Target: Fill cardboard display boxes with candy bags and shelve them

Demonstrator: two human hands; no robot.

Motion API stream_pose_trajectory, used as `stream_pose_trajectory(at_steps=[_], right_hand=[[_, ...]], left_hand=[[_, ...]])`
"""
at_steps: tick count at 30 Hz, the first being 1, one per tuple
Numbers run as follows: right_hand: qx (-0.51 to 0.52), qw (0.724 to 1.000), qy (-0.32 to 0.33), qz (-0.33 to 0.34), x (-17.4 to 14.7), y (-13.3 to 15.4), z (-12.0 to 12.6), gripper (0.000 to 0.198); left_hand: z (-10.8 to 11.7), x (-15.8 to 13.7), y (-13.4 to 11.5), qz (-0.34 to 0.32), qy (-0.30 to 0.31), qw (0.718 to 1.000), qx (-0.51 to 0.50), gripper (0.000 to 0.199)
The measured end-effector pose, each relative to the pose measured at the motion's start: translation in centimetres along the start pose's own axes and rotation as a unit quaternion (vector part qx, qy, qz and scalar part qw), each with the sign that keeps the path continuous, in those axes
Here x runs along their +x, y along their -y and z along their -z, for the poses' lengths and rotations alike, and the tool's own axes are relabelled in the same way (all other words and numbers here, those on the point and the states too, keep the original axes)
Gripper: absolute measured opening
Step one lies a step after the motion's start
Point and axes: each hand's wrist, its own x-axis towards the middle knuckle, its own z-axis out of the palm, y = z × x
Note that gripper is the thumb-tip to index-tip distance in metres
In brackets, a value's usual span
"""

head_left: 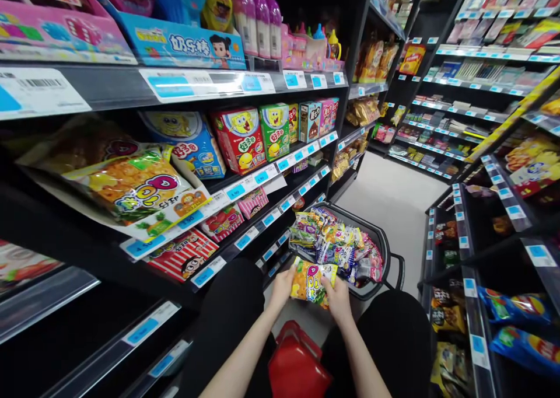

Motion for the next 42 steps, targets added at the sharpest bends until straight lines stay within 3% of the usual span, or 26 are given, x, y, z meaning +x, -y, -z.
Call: stream_pose_trajectory(at_steps=[2,5,9,12,17,22,26,32,37,42], right_hand=[[-0.035,0.998,-0.001,0.043,-0.4,1.0,0.2,0.031],[-0.07,0.99,0.042,0.111,-1.2,2.9,0.7,0.028],[-0.076,0.981,0.098,0.152,-2.1,5.2,1.4,0.009],[-0.048,0.984,0.094,0.143,-2.4,5.7,2.1,0.019],[0.074,0.994,0.053,0.053,-1.5,3.8,3.1,0.047],[0.182,0.982,0.012,-0.051,-0.7,1.0,1.8,0.058],[0.177,0.979,-0.06,-0.085,-0.3,-0.9,0.4,0.074],[0.112,0.986,-0.098,-0.071,0.4,-2.7,0.1,0.046],[0.063,0.991,-0.113,-0.044,0.5,-2.4,0.2,0.05],[0.028,0.993,-0.111,-0.031,0.6,-1.3,0.6,0.052]], left_hand=[[0.3,-0.4,-0.2,0.092,0.108,0.989,-0.051,0.069],[1.0,-0.6,-0.7,0.191,0.245,0.942,-0.129,0.075],[2.1,0.0,-1.3,0.208,0.3,0.902,-0.231,0.059],[2.6,0.4,-1.6,0.16,0.288,0.892,-0.309,0.048],[2.5,-0.2,-2.4,0.058,0.259,0.886,-0.379,0.081],[1.2,-0.9,-2.3,0.033,0.257,0.896,-0.36,0.093],[0.2,-0.5,-1.2,0.037,0.241,0.919,-0.311,0.068],[-0.6,0.6,0.3,0.024,0.161,0.966,-0.202,0.033],[-0.8,1.4,0.8,0.019,0.089,0.992,-0.091,0.028],[-0.4,1.6,0.6,0.007,0.026,0.999,0.03,0.029]])
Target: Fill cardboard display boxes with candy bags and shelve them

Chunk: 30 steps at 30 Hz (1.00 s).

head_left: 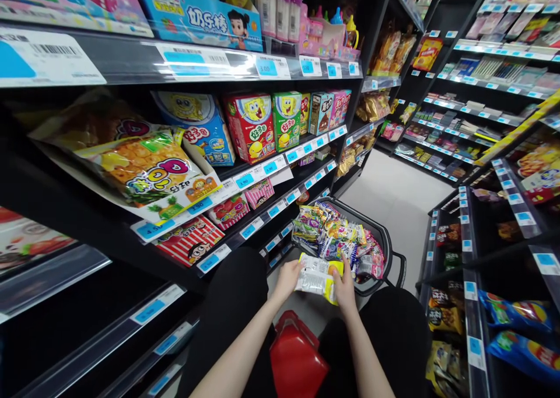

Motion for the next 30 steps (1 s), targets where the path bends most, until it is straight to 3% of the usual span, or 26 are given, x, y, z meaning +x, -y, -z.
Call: stream_pose_trajectory(at_steps=[7,12,17,24,27,30], right_hand=[[-0.013,0.999,0.038,-0.028,0.6,-0.6,0.5,0.033],[-0.021,0.997,0.069,-0.026,0.5,-0.2,0.7,0.036],[-0.07,0.996,0.027,0.043,-0.1,1.7,1.3,0.036],[-0.097,0.981,0.033,0.167,-1.1,4.2,1.9,0.036],[-0.073,0.979,0.045,0.185,-1.7,4.8,2.0,0.041],[-0.028,0.985,0.022,0.167,-1.6,4.2,1.9,0.063]], left_hand=[[0.3,-0.7,-0.9,-0.025,-0.019,0.995,0.096,0.028],[0.2,-0.8,-0.7,-0.011,-0.02,0.994,0.103,0.029],[0.4,-0.7,-0.4,0.033,-0.008,0.998,0.058,0.031],[0.7,-1.1,-0.7,0.13,0.079,0.984,-0.098,0.06],[0.7,-1.4,-0.7,0.124,0.091,0.975,-0.162,0.043],[0.6,-1.3,-0.9,0.082,0.077,0.971,-0.21,0.021]])
